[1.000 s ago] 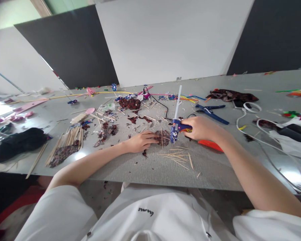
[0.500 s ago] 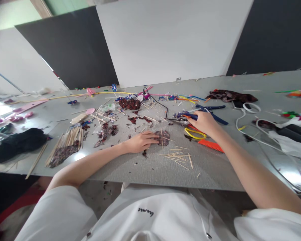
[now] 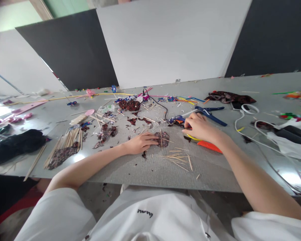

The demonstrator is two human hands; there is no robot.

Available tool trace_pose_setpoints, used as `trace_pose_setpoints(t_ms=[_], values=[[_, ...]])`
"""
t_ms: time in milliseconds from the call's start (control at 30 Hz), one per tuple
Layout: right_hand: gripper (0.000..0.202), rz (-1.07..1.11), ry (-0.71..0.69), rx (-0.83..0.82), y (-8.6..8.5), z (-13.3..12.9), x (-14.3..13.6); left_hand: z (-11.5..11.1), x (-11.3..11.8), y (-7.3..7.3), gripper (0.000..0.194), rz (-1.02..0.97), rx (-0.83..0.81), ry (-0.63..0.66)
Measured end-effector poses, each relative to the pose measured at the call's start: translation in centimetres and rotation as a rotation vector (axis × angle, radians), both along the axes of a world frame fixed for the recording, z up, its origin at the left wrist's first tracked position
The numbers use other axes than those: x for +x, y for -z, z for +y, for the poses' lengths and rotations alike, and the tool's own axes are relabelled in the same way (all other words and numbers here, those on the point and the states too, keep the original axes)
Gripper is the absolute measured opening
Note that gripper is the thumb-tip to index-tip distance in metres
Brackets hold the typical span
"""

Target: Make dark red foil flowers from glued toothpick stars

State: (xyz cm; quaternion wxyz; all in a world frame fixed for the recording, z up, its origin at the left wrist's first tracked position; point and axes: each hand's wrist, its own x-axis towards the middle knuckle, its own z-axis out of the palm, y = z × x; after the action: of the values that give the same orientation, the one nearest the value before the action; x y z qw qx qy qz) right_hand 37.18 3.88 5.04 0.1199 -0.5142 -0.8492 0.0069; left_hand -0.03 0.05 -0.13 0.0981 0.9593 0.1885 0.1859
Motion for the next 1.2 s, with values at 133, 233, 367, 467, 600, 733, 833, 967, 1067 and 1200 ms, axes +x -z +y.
trace_pose_setpoints(t_ms=[133,233,367,467,600,733,833,967,1067,1200], values=[[0.023,-0.038,-0.255,-0.327,-1.2,-2.3,-2.0,0.1,0.0,0.1,0.042,0.003,-0.002,0.010],[0.016,-0.066,-0.299,-0.432,-0.8,-3.0,-3.0,0.1,-0.1,0.2,0.041,0.001,-0.002,0.010],[0.016,-0.100,-0.313,-0.492,-0.3,-3.2,-3.2,0.1,-0.1,0.2,0.041,-0.009,-0.001,0.013],[0.019,-0.046,-0.344,-0.453,-0.8,-3.6,-3.2,0.0,-0.1,0.1,0.041,-0.016,0.007,0.017],[0.022,0.027,-0.329,-0.432,-2.1,-4.1,-3.5,0.0,0.0,-0.1,0.040,-0.015,0.014,0.009],[0.024,0.084,-0.187,-0.485,-2.5,-4.0,-4.1,-0.1,0.0,-0.2,0.043,-0.001,-0.002,0.003],[0.025,0.127,-0.154,-0.410,-2.2,-3.8,-4.7,-0.1,0.0,-0.3,0.046,0.001,-0.006,0.002],[0.028,0.178,-0.286,-0.283,-1.6,-3.9,-5.5,-0.2,0.1,-0.4,0.046,-0.003,-0.009,0.009],[0.029,0.210,-0.366,-0.259,-1.3,-4.1,-5.9,-0.1,0.1,-0.4,0.044,-0.014,-0.012,0.016],[0.029,0.252,-0.345,-0.185,-0.9,-4.4,-6.3,0.1,0.1,-0.1,0.044,-0.007,-0.015,0.016]])
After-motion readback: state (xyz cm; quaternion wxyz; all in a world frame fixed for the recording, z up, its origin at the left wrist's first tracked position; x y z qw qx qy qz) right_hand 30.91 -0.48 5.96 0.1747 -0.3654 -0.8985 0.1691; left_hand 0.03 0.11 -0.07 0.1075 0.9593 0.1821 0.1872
